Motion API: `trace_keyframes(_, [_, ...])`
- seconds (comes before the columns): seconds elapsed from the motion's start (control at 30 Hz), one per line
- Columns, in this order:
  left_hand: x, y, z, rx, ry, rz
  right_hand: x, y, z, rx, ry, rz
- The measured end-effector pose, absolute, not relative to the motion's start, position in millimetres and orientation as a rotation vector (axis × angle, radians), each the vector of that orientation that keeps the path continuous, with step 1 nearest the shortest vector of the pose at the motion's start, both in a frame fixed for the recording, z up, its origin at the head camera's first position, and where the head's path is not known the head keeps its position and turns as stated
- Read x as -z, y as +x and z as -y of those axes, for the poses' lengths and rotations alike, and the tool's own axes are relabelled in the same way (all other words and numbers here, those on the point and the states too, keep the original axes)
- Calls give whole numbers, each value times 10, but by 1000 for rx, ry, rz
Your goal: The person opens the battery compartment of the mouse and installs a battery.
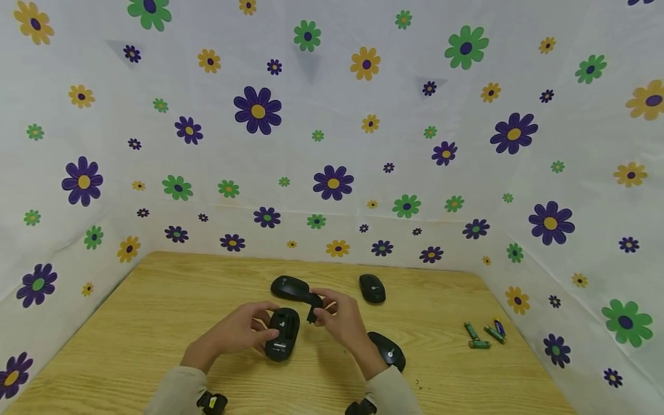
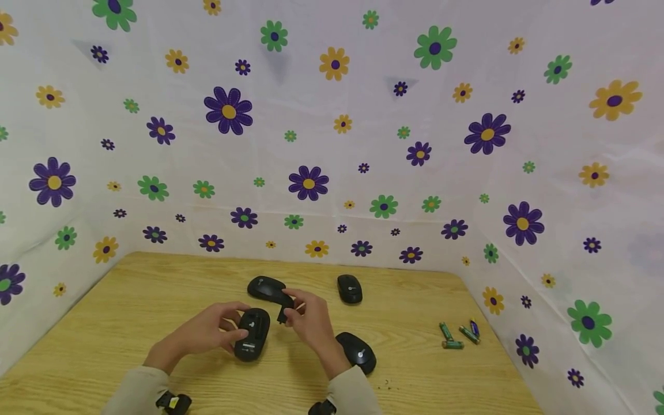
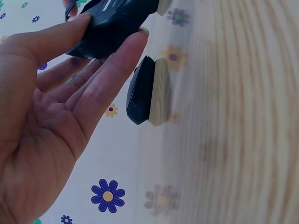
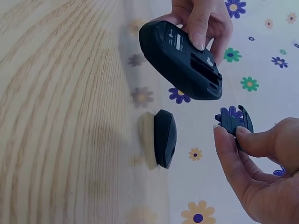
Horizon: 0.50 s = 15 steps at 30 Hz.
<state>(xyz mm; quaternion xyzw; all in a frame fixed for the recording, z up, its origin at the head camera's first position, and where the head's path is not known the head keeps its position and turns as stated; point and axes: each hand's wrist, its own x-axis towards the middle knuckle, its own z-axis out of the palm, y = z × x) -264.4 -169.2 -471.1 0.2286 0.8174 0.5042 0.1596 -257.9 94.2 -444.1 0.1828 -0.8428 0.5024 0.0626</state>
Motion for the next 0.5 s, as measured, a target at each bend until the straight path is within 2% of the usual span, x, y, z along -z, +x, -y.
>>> trace_keyframes(0.5, [4657,-2604,1719,-1502,645,-2278,4532,-2583,-1039,-1504,564,2613])
